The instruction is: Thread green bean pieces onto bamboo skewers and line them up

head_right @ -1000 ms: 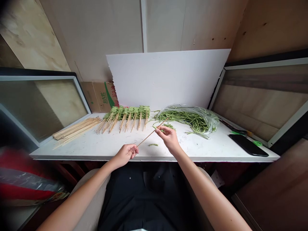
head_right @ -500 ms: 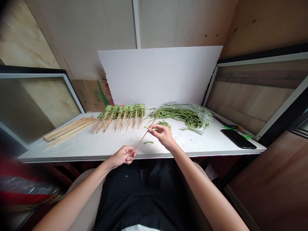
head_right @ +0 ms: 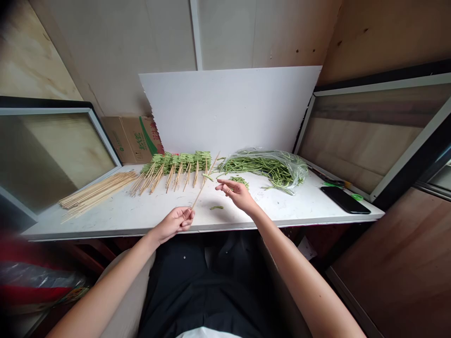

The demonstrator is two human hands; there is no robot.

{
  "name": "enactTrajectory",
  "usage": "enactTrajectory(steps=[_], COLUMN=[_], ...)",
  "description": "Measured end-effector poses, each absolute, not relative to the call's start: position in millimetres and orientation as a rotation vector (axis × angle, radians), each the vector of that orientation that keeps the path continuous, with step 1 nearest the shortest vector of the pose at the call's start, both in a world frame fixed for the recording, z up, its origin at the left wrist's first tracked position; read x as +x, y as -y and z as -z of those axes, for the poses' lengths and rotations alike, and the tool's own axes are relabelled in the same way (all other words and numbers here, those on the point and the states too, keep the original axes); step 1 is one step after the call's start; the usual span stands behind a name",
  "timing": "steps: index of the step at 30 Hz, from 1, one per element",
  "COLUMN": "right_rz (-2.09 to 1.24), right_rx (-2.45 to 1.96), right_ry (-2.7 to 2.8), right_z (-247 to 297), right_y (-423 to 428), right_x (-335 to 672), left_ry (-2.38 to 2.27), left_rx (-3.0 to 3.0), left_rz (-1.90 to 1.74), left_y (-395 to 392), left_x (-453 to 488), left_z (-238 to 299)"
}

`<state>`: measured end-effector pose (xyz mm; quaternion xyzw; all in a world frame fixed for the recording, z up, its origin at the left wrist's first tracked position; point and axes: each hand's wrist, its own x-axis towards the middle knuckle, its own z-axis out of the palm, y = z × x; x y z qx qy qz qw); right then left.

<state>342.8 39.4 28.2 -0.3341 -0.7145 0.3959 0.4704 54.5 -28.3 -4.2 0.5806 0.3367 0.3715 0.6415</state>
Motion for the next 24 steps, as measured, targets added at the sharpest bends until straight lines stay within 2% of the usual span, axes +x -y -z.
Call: enactTrajectory(steps=[5, 10, 24], right_rz=[-0.436, -0.326, -1.144], right_rx=[-1.062, -1.072, -0.872], right_ry=[2.144, 2.195, 1.181], right_z=[4.8, 16.6, -14.9], right_y=[-50.2, -48.5, -61.7], right_x=[338.6, 332.3, 360.3], left_ry=[-1.092, -1.316, -1.426], left_rx=[1.635, 1.841, 1.994], left_rz=[-1.141, -1.214, -1.200], left_y=[10.1, 5.4, 5.5], left_x=[27.1, 19.6, 24.0], left_z=[-1.1, 3.9, 20.0])
